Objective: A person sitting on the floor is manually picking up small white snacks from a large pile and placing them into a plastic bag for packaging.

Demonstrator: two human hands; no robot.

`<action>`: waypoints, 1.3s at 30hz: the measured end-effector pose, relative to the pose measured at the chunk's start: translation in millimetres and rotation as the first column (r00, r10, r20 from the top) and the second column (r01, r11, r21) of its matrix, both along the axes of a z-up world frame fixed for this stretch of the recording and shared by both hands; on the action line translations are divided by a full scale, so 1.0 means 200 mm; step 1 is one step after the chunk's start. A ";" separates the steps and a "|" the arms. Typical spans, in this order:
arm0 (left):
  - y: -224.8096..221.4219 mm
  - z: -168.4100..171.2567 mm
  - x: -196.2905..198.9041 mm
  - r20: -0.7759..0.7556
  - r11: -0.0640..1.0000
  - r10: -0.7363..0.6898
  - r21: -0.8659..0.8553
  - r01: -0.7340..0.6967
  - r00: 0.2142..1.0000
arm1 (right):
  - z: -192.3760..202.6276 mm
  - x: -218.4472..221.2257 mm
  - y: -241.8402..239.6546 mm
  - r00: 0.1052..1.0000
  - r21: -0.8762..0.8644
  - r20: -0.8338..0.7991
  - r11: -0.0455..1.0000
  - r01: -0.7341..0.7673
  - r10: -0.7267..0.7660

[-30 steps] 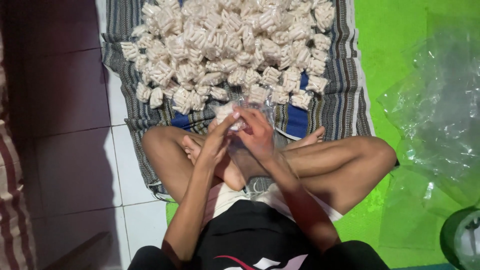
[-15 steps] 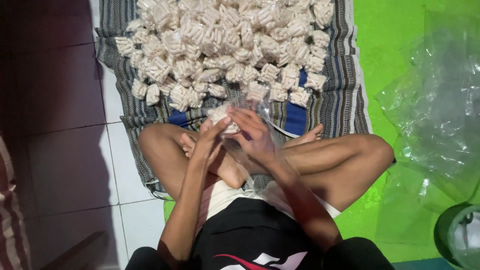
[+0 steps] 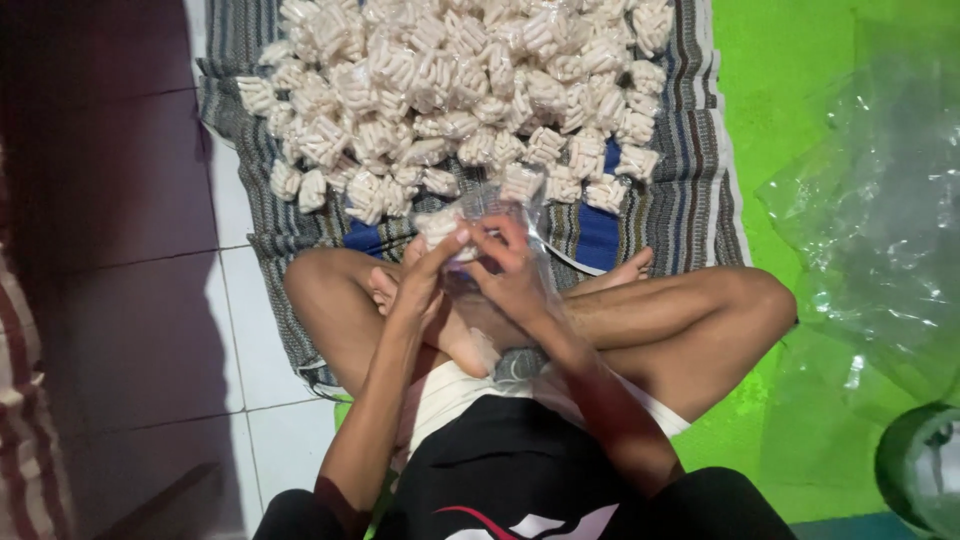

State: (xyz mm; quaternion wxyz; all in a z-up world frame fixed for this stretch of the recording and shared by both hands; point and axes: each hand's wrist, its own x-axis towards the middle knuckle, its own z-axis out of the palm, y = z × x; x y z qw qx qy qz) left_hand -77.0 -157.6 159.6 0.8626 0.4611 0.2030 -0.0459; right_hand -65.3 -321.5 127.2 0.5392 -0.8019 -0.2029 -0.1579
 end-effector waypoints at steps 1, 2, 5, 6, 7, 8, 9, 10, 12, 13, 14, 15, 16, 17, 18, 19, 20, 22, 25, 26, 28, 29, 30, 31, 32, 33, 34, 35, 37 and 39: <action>0.00 -0.03 -0.01 0.000 1.000 -0.003 -0.007 0.003 1.000 | 0.03 -0.01 0.00 1.000 -0.007 0.000 1.000 0.003 -0.003; 0.00 -0.07 -0.01 -0.048 0.999 0.047 -0.015 -0.048 0.998 | 0.05 -0.01 0.00 0.999 0.043 -0.039 0.999 -0.026 0.027; 0.00 -0.08 0.01 -0.101 0.991 0.124 -0.037 -0.128 0.987 | 0.05 0.03 -0.06 0.974 0.246 -0.178 0.964 -0.096 0.142; 0.00 -0.08 0.01 -0.116 0.986 0.153 -0.054 -0.160 0.981 | 0.03 0.03 -0.08 0.932 0.394 -0.274 0.911 -0.117 0.238; 0.00 -0.09 -0.01 -0.118 0.985 0.158 -0.055 -0.165 0.980 | 0.04 0.03 -0.08 0.930 0.393 -0.276 0.911 -0.121 0.242; 0.00 -0.11 -0.03 -0.140 0.983 0.168 -0.047 -0.176 0.976 | 0.06 0.03 -0.09 0.927 0.374 -0.278 0.917 -0.136 0.251; -0.01 -0.12 -0.04 -0.159 0.982 0.174 -0.042 -0.183 0.972 | 0.07 0.04 -0.09 0.926 0.352 -0.278 0.924 -0.149 0.255; 0.00 -0.15 -0.05 -0.158 0.982 0.175 -0.045 -0.184 0.972 | 0.08 0.05 -0.10 0.926 0.348 -0.278 0.925 -0.150 0.255; 0.03 -0.22 -0.07 -0.194 0.976 0.209 -0.018 -0.217 0.958 | 0.10 0.06 -0.10 0.917 0.243 -0.262 0.940 -0.238 0.300; 0.03 -0.20 -0.07 -0.194 0.976 0.209 -0.020 -0.217 0.958 | 0.04 0.06 -0.07 0.917 0.241 -0.262 0.941 -0.239 0.300; 0.03 -0.18 -0.07 -0.197 0.973 0.218 -0.037 -0.230 0.956 | -0.02 0.06 -0.04 0.933 0.324 -0.224 0.925 -0.201 0.282; 0.03 -0.16 -0.08 -0.201 0.968 0.229 -0.053 -0.244 0.952 | -0.09 0.05 -0.01 0.947 0.405 -0.190 0.899 -0.167 0.261; 0.04 -0.15 -0.07 -0.202 0.967 0.231 -0.055 -0.247 0.952 | -0.09 0.05 0.01 0.946 0.403 -0.191 0.899 -0.169 0.263; 0.04 -0.14 -0.06 -0.220 0.957 0.273 -0.038 -0.288 0.937 | -0.08 0.05 0.03 0.918 0.460 -0.226 0.866 -0.193 0.325; 0.04 -0.14 -0.06 -0.238 0.945 0.314 -0.021 -0.328 0.919 | -0.07 0.04 0.05 0.886 0.517 -0.257 0.829 -0.212 0.387; 0.06 -0.19 -0.05 -0.233 0.943 0.317 -0.023 -0.331 0.919 | -0.08 0.03 0.06 0.886 0.515 -0.252 0.829 -0.218 0.389; 0.08 -0.23 -0.04 -0.234 0.916 0.395 0.034 -0.399 0.888 | -0.09 0.00 0.06 0.862 0.494 -0.317 0.845 -0.206 0.396; 0.17 -0.24 -0.01 -0.224 0.880 0.474 0.085 -0.468 0.851 | -0.11 -0.04 0.08 0.835 0.469 -0.374 0.859 -0.204 0.403; 0.40 -0.15 0.03 -0.243 0.880 0.463 0.008 -0.475 0.853 | -0.13 -0.16 0.07 0.779 0.608 -0.342 0.756 -0.243 0.526; 0.49 -0.14 0.04 -0.214 0.826 0.550 -0.008 -0.564 0.808 | -0.13 -0.22 0.05 0.734 0.651 -0.364 0.720 -0.240 0.574; 0.69 -0.11 0.07 -0.183 0.762 0.633 -0.026 -0.647 0.752 | -0.08 -0.29 -0.02 0.685 0.694 -0.379 0.681 -0.235 0.623; 0.78 -0.10 0.08 -0.147 0.754 0.639 -0.077 -0.653 0.755 | -0.03 -0.32 -0.07 0.594 0.709 -0.435 0.664 -0.237 0.677; 0.87 -0.09 0.09 -0.110 0.745 0.646 -0.129 -0.655 0.756 | 0.02 -0.35 -0.12 0.493 0.725 -0.484 0.647 -0.237 0.723; 0.96 -0.13 0.05 -0.111 0.746 0.643 -0.129 -0.653 0.757 | 0.02 -0.37 -0.16 0.495 0.725 -0.484 0.648 -0.235 0.721; 1.04 -0.16 0.01 -0.113 0.723 0.664 -0.154 -0.674 0.739 | 0.02 -0.40 -0.21 0.546 0.741 -0.534 0.668 -0.065 0.645; 1.13 -0.19 -0.01 -0.112 0.699 0.684 -0.181 -0.692 0.721 | 0.01 -0.42 -0.25 0.584 0.741 -0.585 0.663 0.104 0.562; 1.17 -0.23 -0.04 -0.109 0.702 0.681 -0.184 -0.688 0.724 | 0.02 -0.33 -0.29 0.589 0.742 -0.583 0.663 0.104 0.560; 1.21 -0.26 -0.06 -0.112 0.707 0.677 -0.175 -0.685 0.728 | 0.02 -0.25 -0.32 0.657 0.704 -0.580 0.702 0.108 0.481; 1.24 -0.27 -0.12 -0.109 0.714 0.671 -0.168 -0.679 0.733 | -0.07 -0.07 -0.41 0.723 0.667 -0.565 0.736 0.117 0.397; 1.20 -0.21 -0.17 -0.179 0.652 0.699 -0.237 -0.720 0.692 | -0.23 0.13 -0.49 0.825 -0.065 -0.524 0.976 0.210 -0.212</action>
